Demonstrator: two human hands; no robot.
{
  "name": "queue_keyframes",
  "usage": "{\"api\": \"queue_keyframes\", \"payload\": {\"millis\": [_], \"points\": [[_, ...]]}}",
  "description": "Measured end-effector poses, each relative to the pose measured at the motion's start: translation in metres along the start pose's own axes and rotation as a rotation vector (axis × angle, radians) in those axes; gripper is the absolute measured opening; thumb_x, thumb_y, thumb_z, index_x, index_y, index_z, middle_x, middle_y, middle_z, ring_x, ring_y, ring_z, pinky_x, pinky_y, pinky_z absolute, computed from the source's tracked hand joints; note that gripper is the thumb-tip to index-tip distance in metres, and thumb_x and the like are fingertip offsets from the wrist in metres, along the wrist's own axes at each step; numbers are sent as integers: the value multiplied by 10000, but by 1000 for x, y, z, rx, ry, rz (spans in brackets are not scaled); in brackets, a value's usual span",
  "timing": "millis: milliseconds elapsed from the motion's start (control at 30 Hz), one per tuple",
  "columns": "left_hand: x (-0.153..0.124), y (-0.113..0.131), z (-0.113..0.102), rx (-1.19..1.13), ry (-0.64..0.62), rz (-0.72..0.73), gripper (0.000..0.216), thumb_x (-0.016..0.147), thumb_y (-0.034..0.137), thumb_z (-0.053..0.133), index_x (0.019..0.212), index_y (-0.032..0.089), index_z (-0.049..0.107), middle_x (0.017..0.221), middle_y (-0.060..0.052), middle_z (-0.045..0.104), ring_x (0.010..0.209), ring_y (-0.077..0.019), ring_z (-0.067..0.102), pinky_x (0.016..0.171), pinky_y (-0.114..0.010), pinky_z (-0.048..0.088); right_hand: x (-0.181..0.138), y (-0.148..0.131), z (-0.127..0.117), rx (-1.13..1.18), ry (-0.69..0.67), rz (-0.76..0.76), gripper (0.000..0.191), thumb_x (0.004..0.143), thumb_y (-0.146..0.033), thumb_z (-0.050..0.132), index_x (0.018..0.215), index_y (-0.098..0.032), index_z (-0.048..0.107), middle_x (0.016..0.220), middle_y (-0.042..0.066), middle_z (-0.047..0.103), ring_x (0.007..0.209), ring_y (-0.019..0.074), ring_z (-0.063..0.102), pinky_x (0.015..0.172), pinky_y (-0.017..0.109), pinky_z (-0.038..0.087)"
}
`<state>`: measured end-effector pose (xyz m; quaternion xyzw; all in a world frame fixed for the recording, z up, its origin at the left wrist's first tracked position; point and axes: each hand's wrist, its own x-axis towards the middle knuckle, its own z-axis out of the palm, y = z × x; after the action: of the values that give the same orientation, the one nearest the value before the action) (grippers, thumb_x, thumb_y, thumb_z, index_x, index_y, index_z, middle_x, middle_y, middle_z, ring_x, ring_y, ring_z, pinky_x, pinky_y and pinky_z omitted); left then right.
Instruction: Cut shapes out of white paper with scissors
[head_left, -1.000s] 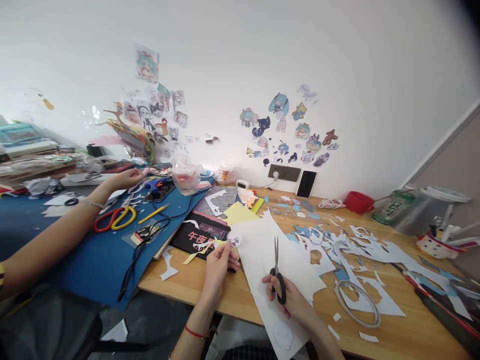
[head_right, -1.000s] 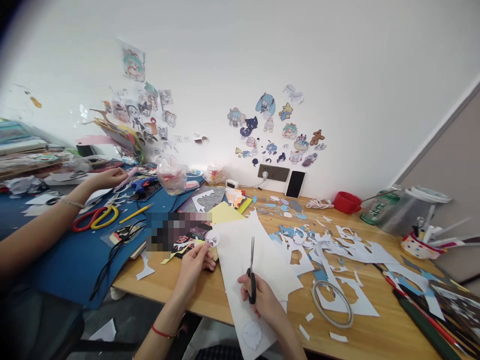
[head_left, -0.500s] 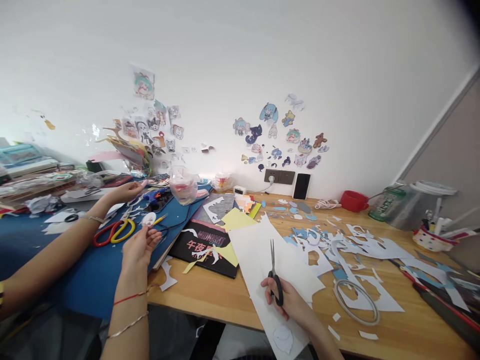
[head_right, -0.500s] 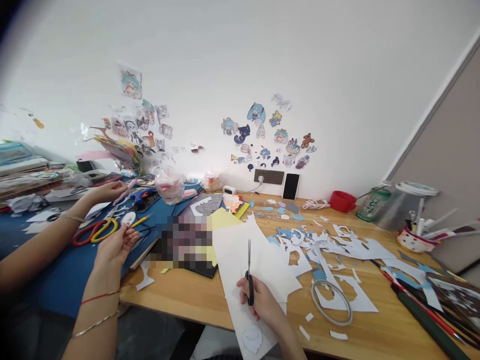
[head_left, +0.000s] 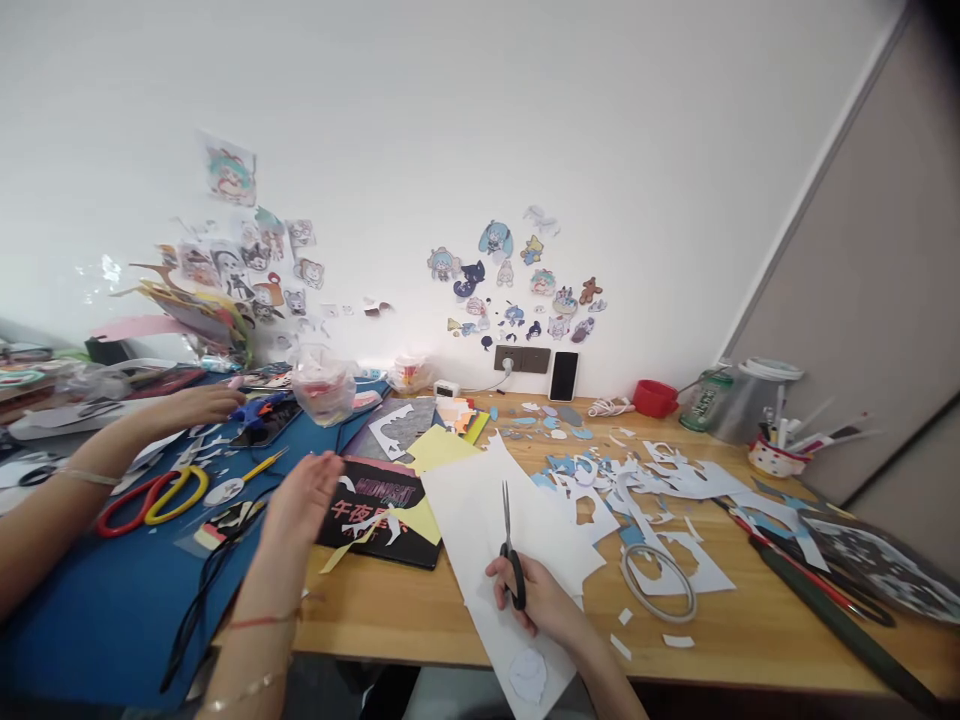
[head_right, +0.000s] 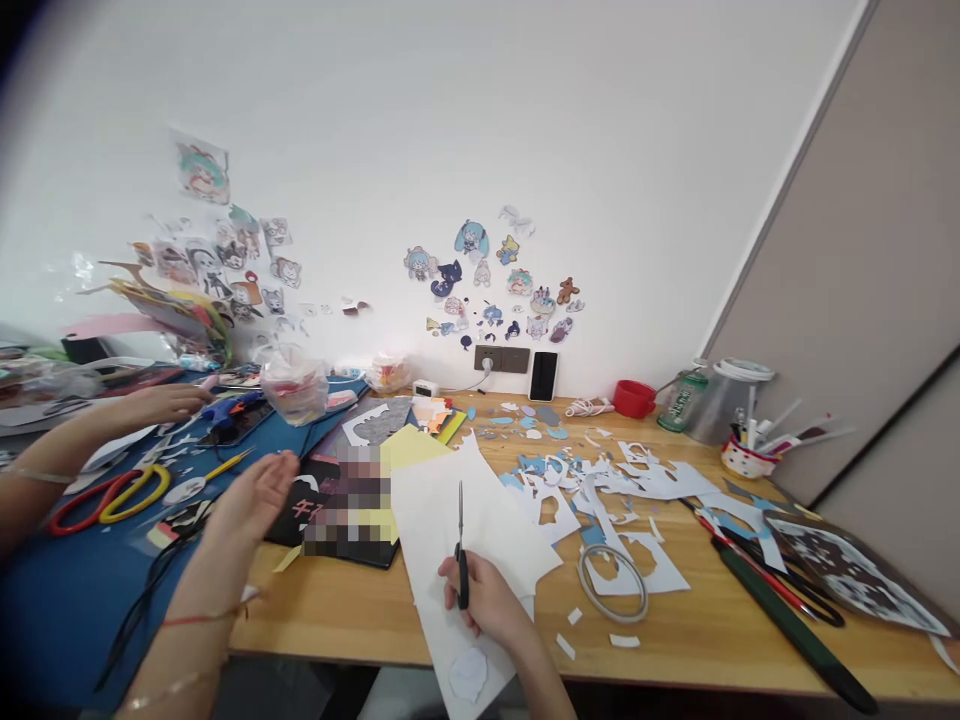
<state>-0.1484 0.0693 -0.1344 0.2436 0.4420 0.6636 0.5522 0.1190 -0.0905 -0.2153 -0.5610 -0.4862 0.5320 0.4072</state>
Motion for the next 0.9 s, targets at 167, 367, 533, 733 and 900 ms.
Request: {"api": "queue_keyframes", "payload": {"millis": [167, 367, 533, 733, 900], "points": [[-72, -85, 20, 300, -290, 31, 449, 560, 128, 758, 973, 158, 585, 814, -41, 614, 911, -254, 600, 920, -457, 402, -6, -11, -10, 51, 71, -51, 542, 758, -651, 465, 892, -129, 528, 625, -21, 540, 369, 57, 390, 353, 213, 307], [-105, -113, 30, 385, -361, 73, 491, 599, 188, 700, 1061, 188, 534, 1247, -121, 476, 1286, -280, 327, 1086, -438, 191, -16, -23, -51, 136, 381, -122, 497, 705, -627, 552, 859, -159, 489, 649, -36, 511, 487, 92, 472, 530, 265, 388], [-112, -110, 35, 292, -261, -61, 463, 764, 214, 563, 1187, 191, 375, 1298, -169, 393, 1252, -259, 399, 1014, -404, 353, -11, -8, -55, 180, 441, -35, 528, 718, -664, 513, 797, -141, 519, 561, -17, 540, 437, 92, 437, 477, 253, 334], [-122, -105, 40, 234, -295, -178, 476, 797, 183, 553, 1214, 200, 324, 1294, -157, 448, 1099, -187, 552, 873, -290, 482, -10, -4, -54, 226, 428, -20, 545, 731, -672, 508, 824, -136, 533, 580, -10, 579, 444, 80, 447, 481, 230, 328], [-135, -101, 39, 387, -656, -355, 493, 668, 241, 706, 1101, 139, 493, 1022, -148, 656, 819, -248, 664, 580, -294, 548, -10, -4, -55, 251, 436, -24, 542, 712, -674, 536, 805, -140, 542, 587, -12, 587, 430, 76, 441, 486, 237, 352]]}}
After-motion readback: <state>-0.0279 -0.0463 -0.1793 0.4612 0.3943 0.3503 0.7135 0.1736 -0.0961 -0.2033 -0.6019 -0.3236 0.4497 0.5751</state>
